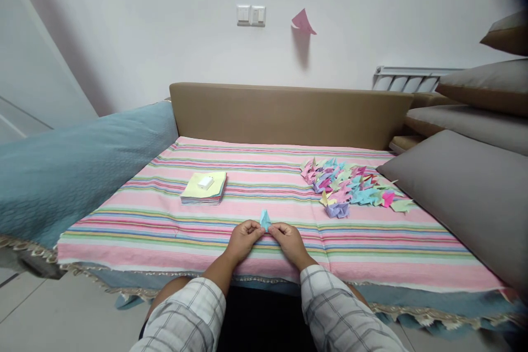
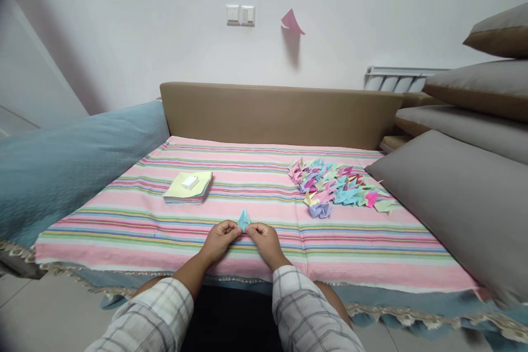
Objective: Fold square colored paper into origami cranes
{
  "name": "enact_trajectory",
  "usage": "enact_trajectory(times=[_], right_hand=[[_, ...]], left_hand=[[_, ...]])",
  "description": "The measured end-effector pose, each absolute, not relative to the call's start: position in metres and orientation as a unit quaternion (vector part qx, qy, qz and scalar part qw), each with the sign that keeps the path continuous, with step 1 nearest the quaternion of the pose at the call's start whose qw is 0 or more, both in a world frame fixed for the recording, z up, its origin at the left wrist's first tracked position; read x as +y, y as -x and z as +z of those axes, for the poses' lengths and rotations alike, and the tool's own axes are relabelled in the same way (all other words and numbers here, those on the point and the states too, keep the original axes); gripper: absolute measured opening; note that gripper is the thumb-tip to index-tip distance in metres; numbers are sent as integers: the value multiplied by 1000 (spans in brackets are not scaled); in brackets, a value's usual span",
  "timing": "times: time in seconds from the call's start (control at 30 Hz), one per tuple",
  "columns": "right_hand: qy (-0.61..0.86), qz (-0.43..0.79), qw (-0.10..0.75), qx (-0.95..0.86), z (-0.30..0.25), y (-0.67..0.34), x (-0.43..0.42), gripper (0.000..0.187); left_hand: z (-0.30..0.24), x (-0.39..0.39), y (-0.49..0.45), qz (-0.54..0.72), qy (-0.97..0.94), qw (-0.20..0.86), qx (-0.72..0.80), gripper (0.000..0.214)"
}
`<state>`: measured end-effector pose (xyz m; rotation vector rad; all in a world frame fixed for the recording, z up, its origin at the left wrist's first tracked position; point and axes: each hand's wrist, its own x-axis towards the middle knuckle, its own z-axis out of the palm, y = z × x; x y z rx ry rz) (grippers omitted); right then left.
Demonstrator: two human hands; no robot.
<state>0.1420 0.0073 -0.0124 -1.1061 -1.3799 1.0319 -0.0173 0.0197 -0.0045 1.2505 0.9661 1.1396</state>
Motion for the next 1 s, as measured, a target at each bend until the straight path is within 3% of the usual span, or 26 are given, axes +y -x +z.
enact_trajectory(times=[0.27, 0.53, 0.67, 0.83, 1.0], right_hand=[[479, 448, 545, -522, -16, -137, 12, 33], [451, 470, 589, -478, -19, -131, 14, 37], [428, 495, 568, -499, -18, -132, 14, 42], [435, 479, 545, -533, -15, -133, 10, 36], [415, 498, 532, -545, -13, -133, 8, 36]], left_hand=[[1, 20, 11, 510, -507, 550, 426, 34], [-5, 23, 6, 524, -471, 582, 407, 50], [-4, 24, 6, 506, -479, 589, 410, 56], [-5, 25, 6, 483, -535, 537, 437, 34], [-5, 27, 7, 499, -526, 515, 456, 33]])
